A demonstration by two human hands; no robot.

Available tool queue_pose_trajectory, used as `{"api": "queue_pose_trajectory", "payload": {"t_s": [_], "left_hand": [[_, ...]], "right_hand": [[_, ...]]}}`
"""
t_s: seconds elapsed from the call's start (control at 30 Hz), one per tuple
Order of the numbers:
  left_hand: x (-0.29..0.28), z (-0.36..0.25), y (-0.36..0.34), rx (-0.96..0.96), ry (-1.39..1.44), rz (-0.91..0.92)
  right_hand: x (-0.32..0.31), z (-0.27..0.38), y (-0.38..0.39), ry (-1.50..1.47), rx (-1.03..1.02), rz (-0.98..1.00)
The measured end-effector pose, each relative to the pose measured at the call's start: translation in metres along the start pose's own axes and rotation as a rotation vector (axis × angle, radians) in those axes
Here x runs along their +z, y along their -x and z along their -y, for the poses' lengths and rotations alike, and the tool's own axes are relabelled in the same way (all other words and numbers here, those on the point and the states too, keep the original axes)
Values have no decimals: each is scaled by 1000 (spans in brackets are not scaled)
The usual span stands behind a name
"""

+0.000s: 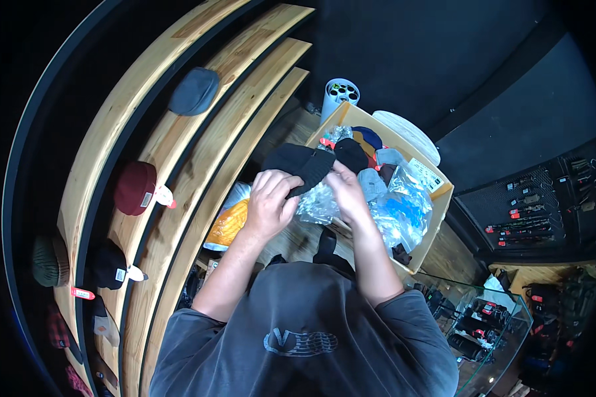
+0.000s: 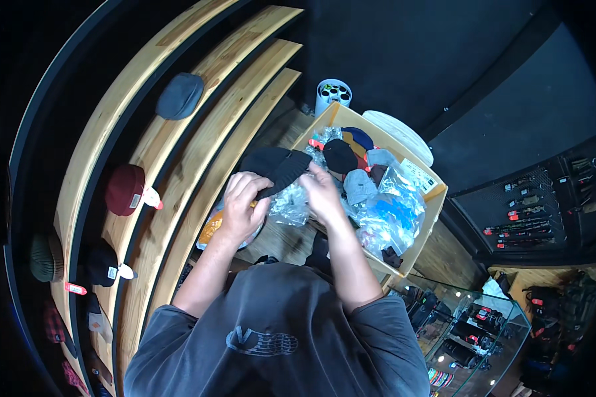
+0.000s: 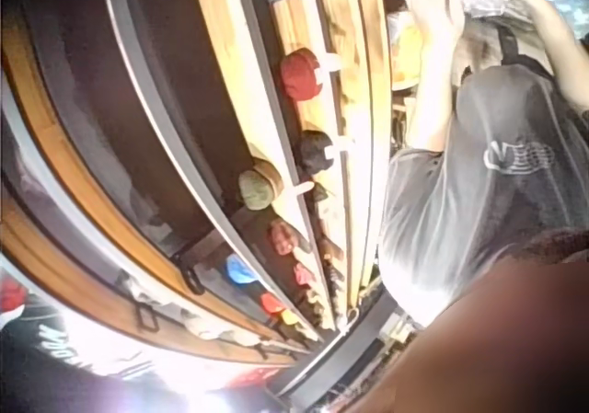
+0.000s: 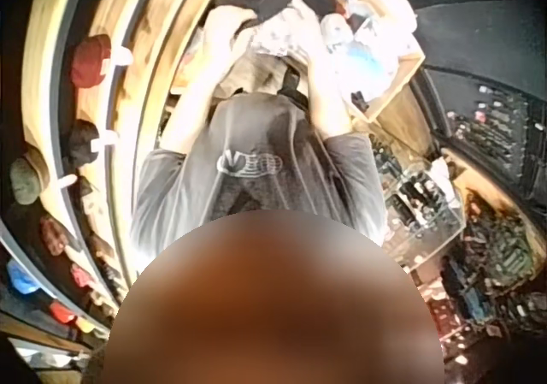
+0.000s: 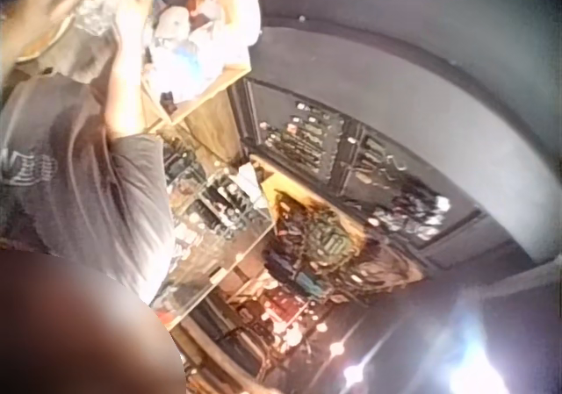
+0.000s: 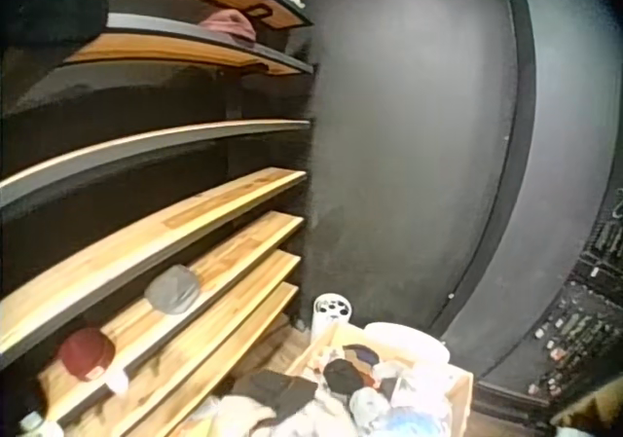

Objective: The recorder unpacks beanies from a storage box, cleans them with a lint roller, and arranges them on wooden shelves.

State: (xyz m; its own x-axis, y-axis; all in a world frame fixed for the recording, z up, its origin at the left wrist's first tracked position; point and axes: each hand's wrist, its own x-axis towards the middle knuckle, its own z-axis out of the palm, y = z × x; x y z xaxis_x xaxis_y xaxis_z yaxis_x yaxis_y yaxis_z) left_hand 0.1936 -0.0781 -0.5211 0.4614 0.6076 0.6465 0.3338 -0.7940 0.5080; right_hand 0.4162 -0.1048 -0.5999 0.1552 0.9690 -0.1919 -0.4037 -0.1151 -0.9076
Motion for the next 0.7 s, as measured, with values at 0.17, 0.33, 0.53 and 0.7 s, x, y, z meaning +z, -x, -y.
{"api": "queue_pose_trajectory", "payload": {"t_s": [0.17, 0.33, 0.53, 0.7], "left_hand": [[-7, 10, 12, 14, -65, 13], [8, 7, 13, -67, -20, -28], [39, -3, 10, -591, 594, -303], [41, 2, 4, -578, 590, -291]], "right_hand": [[4, 28, -1, -388, 251, -93], [-21, 8, -11, -914, 339, 120], [65, 41, 30, -623, -119, 9], [39, 55, 26, -965, -198, 302]]}}
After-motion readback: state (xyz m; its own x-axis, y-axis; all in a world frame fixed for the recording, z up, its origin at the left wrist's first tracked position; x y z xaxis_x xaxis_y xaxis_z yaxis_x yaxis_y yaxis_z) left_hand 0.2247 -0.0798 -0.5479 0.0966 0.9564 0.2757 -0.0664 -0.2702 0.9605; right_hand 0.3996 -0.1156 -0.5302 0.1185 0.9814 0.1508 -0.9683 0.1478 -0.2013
